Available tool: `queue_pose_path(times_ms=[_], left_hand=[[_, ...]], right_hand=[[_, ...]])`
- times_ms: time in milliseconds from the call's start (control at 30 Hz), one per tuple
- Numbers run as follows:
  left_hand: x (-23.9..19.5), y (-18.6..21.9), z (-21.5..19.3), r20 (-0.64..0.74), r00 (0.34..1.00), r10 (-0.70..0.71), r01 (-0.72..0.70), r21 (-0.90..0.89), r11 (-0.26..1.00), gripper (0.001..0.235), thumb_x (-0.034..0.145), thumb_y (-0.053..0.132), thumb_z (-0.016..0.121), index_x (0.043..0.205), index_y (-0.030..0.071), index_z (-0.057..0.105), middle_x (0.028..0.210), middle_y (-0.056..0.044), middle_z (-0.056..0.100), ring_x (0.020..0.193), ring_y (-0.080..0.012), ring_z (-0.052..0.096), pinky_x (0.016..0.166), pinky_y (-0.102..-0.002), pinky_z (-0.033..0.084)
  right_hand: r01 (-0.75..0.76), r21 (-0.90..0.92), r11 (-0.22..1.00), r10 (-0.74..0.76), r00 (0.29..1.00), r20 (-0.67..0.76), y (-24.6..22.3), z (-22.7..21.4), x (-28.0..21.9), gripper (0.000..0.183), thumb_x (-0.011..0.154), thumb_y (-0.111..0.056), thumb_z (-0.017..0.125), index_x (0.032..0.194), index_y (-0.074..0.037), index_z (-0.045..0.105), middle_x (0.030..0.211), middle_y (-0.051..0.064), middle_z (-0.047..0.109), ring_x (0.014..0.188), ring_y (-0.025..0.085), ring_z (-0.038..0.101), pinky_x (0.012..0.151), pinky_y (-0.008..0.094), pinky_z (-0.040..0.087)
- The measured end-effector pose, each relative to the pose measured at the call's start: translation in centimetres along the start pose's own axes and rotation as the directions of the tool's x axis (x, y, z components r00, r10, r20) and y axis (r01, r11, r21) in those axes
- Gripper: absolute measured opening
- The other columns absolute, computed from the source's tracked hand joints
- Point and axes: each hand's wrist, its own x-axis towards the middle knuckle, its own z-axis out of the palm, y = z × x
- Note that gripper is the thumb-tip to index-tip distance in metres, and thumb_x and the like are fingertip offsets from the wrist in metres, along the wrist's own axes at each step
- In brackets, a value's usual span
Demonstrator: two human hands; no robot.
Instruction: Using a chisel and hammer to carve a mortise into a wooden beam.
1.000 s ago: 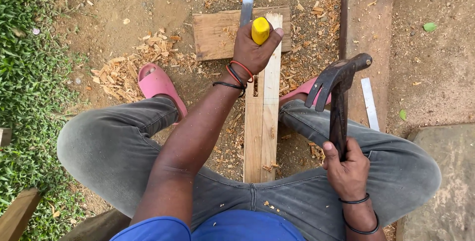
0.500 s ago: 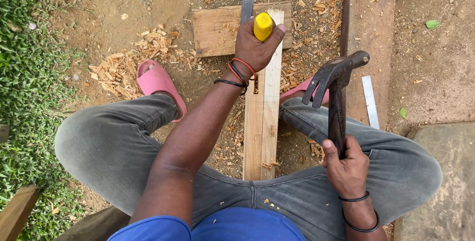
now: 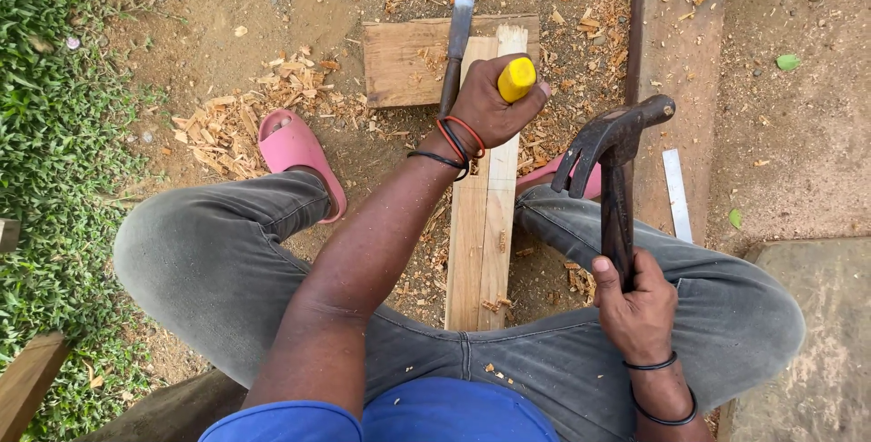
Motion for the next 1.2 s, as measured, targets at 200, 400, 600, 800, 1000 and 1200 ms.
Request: queue_pose_path(times_ms=[200, 400, 600, 800, 1000, 1200], left_hand=[[-1.0, 1.2, 0.6, 0.034, 0.999, 0.027, -0.032, 0.134, 0.991, 0.028, 0.094, 0.021, 0.075, 0.078, 0.004, 0.060, 0.062, -0.002, 0.060, 0.060, -0.0072, 0.056, 0.056, -0.030, 0.050], [-1.6, 0.4, 1.0, 0.069, 0.997, 0.044, -0.052, 0.114, 0.992, 0.026, 0.092, 0.021, 0.077, 0.078, 0.004, 0.063, 0.062, -0.004, 0.061, 0.059, -0.0079, 0.057, 0.056, -0.030, 0.049], [-1.2, -3.3, 0.6, 0.107, 0.981, 0.163, -0.176, 0.124, 0.977, 0.020, 0.081, 0.015, 0.078, 0.096, 0.004, 0.070, 0.079, -0.006, 0.071, 0.074, -0.0051, 0.064, 0.064, -0.027, 0.054], [-1.3, -2.3, 1.0, 0.051, 0.997, -0.059, 0.053, 0.127, 0.990, 0.016, 0.088, 0.018, 0.075, 0.087, 0.004, 0.067, 0.067, -0.003, 0.065, 0.066, -0.0070, 0.058, 0.061, -0.029, 0.053], [-1.5, -0.7, 0.7, 0.046, 0.999, 0.011, -0.016, 0.109, 0.994, 0.021, 0.089, 0.021, 0.076, 0.082, 0.004, 0.066, 0.069, -0.004, 0.066, 0.065, -0.0099, 0.061, 0.063, -0.031, 0.054], [-1.4, -1.1, 0.8, 0.048, 0.998, 0.031, -0.035, 0.084, 0.996, 0.019, 0.084, 0.020, 0.076, 0.095, 0.005, 0.072, 0.077, -0.005, 0.073, 0.071, -0.0116, 0.068, 0.068, -0.031, 0.057]], right_hand=[[0.419, 0.100, 0.903, -0.408, 0.906, -0.114, -5.0, -3.6, 1.1, 0.037, 0.109, -0.037, 0.063, 0.103, -0.002, 0.056, 0.072, 0.001, 0.063, 0.060, 0.007, 0.059, 0.057, 0.022, 0.047], [0.587, 0.558, 0.587, -0.461, 0.809, -0.366, -10.5, -4.2, 1.1, 0.042, 0.109, -0.038, 0.073, 0.118, -0.002, 0.053, 0.085, 0.007, 0.061, 0.069, 0.014, 0.061, 0.063, 0.026, 0.053], [0.402, -0.487, 0.775, -0.378, 0.913, 0.153, -7.3, -1.0, 2.5, 0.045, 0.094, -0.041, 0.074, 0.103, -0.001, 0.057, 0.069, 0.022, 0.063, 0.067, 0.043, 0.065, 0.056, 0.049, 0.048], [0.371, -0.298, 0.879, -0.390, 0.921, -0.003, -10.2, -4.7, 1.6, 0.036, 0.098, -0.039, 0.066, 0.104, -0.003, 0.063, 0.068, 0.019, 0.061, 0.059, 0.034, 0.064, 0.054, 0.044, 0.048], [0.650, 0.439, 0.620, -0.504, 0.759, -0.412, -11.0, -10.0, 1.9, 0.054, 0.117, -0.049, 0.059, 0.111, 0.003, 0.049, 0.083, 0.011, 0.056, 0.069, 0.021, 0.060, 0.062, 0.031, 0.054], [0.511, -0.106, 0.853, -0.521, 0.843, -0.135, -4.3, -3.9, 3.7, 0.029, 0.107, -0.036, 0.056, 0.096, -0.010, 0.053, 0.061, 0.013, 0.057, 0.054, 0.026, 0.061, 0.055, 0.041, 0.050]])
